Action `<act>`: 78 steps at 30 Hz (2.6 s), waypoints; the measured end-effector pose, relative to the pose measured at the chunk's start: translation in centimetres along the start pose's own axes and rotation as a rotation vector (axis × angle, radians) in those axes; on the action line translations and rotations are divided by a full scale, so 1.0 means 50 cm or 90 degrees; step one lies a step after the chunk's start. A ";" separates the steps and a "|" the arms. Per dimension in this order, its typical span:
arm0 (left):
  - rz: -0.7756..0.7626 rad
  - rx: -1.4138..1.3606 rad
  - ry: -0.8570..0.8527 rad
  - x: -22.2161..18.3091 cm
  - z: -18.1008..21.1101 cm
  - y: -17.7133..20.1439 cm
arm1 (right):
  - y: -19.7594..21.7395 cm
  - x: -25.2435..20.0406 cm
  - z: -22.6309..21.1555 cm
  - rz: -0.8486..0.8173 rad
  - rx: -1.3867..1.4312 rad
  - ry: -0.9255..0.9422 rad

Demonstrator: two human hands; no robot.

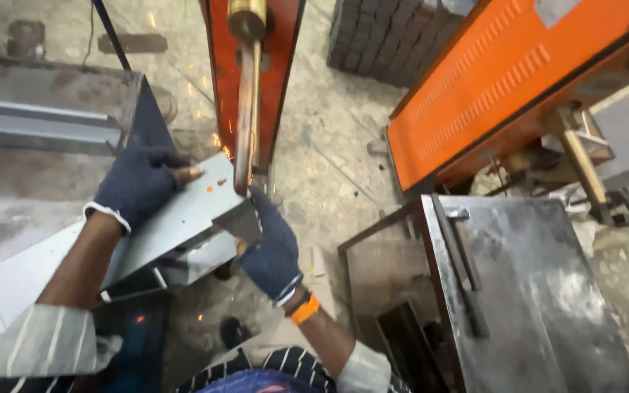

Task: The recorder is assembling and welding metal plates into enclosures using a spot welder, a hammer, and a file.

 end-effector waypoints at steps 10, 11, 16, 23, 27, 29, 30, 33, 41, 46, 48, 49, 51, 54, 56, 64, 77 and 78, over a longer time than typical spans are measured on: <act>0.042 -0.068 0.115 -0.093 0.016 -0.011 | 0.044 -0.021 -0.003 0.078 0.100 0.017; 0.057 -0.061 0.118 -0.105 0.021 -0.017 | 0.047 -0.029 0.007 0.105 0.055 0.009; 0.087 -0.038 0.132 -0.140 0.018 -0.044 | 0.056 -0.025 0.056 0.176 -0.065 0.028; 0.140 -0.100 0.143 -0.181 0.069 -0.059 | 0.099 -0.003 0.048 0.187 -0.153 0.185; 0.168 -0.115 0.120 -0.192 0.075 -0.067 | 0.112 -0.005 0.063 0.168 -0.178 0.209; 0.166 -0.079 0.127 -0.210 0.091 -0.062 | 0.122 -0.009 0.061 0.153 -0.174 0.229; 0.165 -0.043 0.135 -0.216 0.098 -0.058 | 0.125 -0.006 0.058 0.138 -0.170 0.248; 0.172 -0.044 0.161 -0.243 0.114 -0.058 | 0.140 -0.047 0.043 0.124 -0.129 0.274; 0.110 -0.053 0.103 -0.286 0.073 -0.131 | 0.141 -0.113 0.232 0.051 -0.245 0.082; 0.041 -0.153 0.033 -0.302 0.199 -0.187 | 0.264 -0.072 0.168 0.163 -0.146 -0.013; -0.043 -0.139 0.078 -0.305 0.222 -0.234 | 0.292 -0.065 0.127 0.131 -0.093 0.092; -0.053 -0.141 0.074 -0.309 0.233 -0.255 | 0.305 -0.075 0.123 0.137 -0.099 0.086; -0.127 -0.036 0.094 -0.320 0.249 -0.303 | 0.311 -0.098 0.101 0.000 -0.095 0.178; -0.229 -0.011 -0.022 -0.336 0.266 -0.371 | 0.351 -0.150 0.091 -0.100 -0.076 0.142; -0.281 -0.045 -0.005 -0.346 0.292 -0.400 | 0.397 -0.205 0.118 -0.086 0.037 0.058; -0.406 -0.185 -0.015 -0.318 0.343 -0.404 | 0.380 -0.540 0.396 -0.296 0.123 -0.242; -0.279 -0.264 -0.137 -0.106 0.283 -0.339 | 0.391 -0.473 0.273 0.192 -0.094 -0.266; -0.271 -0.260 -0.142 -0.094 0.283 -0.334 | 0.410 -0.442 0.217 0.179 -0.063 -0.315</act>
Point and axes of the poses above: each hand's wrist, its own x-axis towards the middle knuckle, its own y-axis out of the back of the hand, z = x × y, the point moved 4 cm from there along x, towards the middle knuckle, and after that the axes turned 6 degrees about -x, right-handed, at the moved point
